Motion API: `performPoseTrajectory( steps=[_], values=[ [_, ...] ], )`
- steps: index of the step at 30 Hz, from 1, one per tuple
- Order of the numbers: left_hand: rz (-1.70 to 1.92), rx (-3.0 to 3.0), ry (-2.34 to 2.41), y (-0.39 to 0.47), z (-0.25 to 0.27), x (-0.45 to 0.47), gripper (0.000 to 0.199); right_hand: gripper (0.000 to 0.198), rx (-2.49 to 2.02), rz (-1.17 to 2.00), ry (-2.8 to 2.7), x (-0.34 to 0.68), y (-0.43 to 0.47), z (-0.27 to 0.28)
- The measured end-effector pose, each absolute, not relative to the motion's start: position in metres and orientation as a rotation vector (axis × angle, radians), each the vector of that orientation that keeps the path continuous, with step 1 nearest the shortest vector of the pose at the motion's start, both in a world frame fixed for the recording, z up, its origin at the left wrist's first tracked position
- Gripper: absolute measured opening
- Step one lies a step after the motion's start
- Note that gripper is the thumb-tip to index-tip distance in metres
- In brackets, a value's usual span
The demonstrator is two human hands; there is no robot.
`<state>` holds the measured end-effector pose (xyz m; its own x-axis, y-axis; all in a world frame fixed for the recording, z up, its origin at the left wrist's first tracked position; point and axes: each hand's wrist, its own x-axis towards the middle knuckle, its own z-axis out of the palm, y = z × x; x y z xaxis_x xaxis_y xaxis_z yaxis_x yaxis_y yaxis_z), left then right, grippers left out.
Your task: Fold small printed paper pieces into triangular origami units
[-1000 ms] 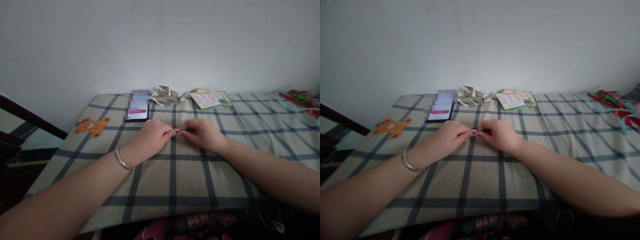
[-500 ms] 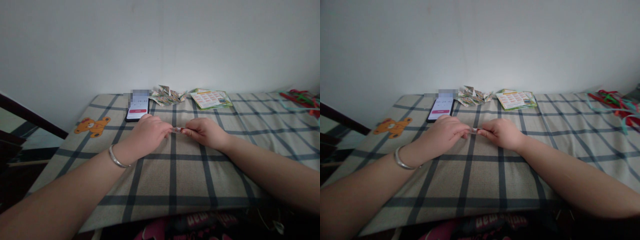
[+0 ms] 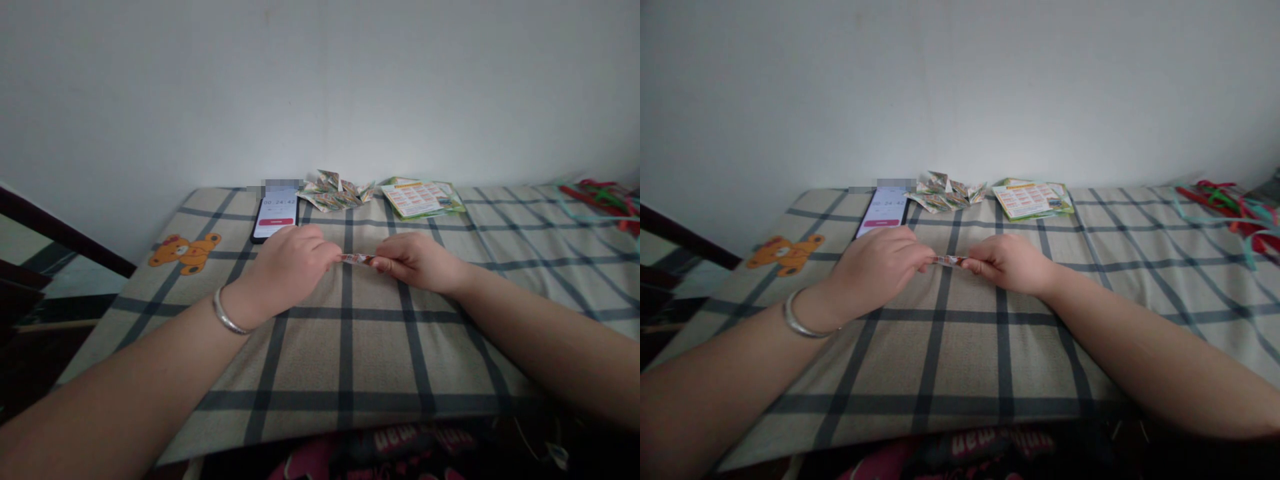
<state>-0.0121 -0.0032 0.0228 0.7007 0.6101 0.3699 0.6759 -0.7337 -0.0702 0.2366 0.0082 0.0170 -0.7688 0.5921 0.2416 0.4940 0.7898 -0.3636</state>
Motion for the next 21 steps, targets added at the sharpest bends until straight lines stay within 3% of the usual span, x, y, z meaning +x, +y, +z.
performPoseTrajectory(
  steps=[8, 21],
  values=[
    [-0.548, -2.703, -1.005, -0.005, 0.017, -0.008, 0.025, 0.031, -0.944, 0.06, -2.585, 0.237, 0.004, 0.014],
    [-0.604, -2.625, -0.927, -0.01, 0.014, -0.001, 0.018, 0.025, -0.914, -0.123, -2.579, 0.214, -0.01, 0.009]
  ],
)
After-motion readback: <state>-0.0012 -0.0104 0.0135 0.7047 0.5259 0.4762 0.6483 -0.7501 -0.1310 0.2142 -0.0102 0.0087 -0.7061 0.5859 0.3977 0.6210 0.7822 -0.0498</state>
